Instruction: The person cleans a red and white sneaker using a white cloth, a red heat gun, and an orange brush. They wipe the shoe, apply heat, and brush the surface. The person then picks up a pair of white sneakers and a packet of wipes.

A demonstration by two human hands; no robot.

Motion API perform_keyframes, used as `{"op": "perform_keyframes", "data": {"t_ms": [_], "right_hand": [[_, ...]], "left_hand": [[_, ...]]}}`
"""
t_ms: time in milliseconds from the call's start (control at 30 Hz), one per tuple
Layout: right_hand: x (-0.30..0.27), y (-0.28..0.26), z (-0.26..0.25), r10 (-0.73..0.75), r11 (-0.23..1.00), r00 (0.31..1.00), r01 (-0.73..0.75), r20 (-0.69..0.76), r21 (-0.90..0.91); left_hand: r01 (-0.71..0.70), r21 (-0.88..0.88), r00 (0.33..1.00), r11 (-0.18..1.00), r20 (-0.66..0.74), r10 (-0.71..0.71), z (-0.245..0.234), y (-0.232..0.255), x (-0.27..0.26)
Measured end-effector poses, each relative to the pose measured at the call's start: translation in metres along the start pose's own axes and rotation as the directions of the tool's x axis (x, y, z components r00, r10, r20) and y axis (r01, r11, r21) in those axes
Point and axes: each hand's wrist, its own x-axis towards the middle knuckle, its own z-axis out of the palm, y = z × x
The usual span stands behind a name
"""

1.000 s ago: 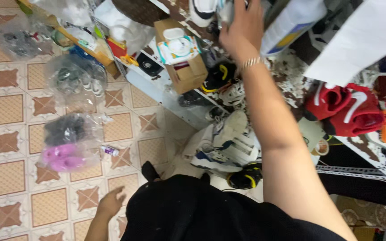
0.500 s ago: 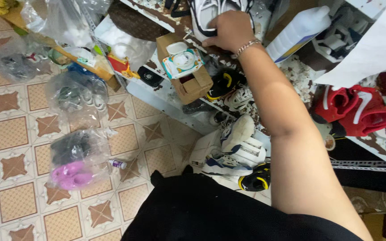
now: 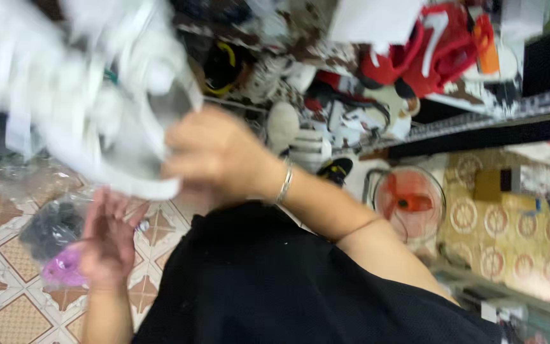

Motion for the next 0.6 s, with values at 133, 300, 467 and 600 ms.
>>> {"op": "perform_keyframes", "data": {"t_ms": [133,300,467,600], "right_hand": [[-0.054,-0.056,0.017,0.095,0.978,0.988,-0.116,0.125,0.173],[-0.105,-0.076,0.011,0.205,0.971,0.966,-0.22,0.156,0.092],[-0.12,-0.093,-0.021,0.234,0.972,0.968,-0.233,0.087,-0.018],[-0.122,-0.1,-0.027,0.215,0.977,0.976,-0.214,-0.047,0.01]], "left_hand": [[-0.03,-0.122,0.997,0.992,0.062,0.038,0.065,0.016,0.023],[0.272,-0.304,0.962,0.913,0.079,-0.26,0.069,-0.057,0.016],[0.465,-0.401,0.883,0.789,0.271,-0.382,0.071,-0.11,0.023],[0.479,-0.416,0.858,0.773,0.406,-0.313,0.125,-0.136,0.086]]}}
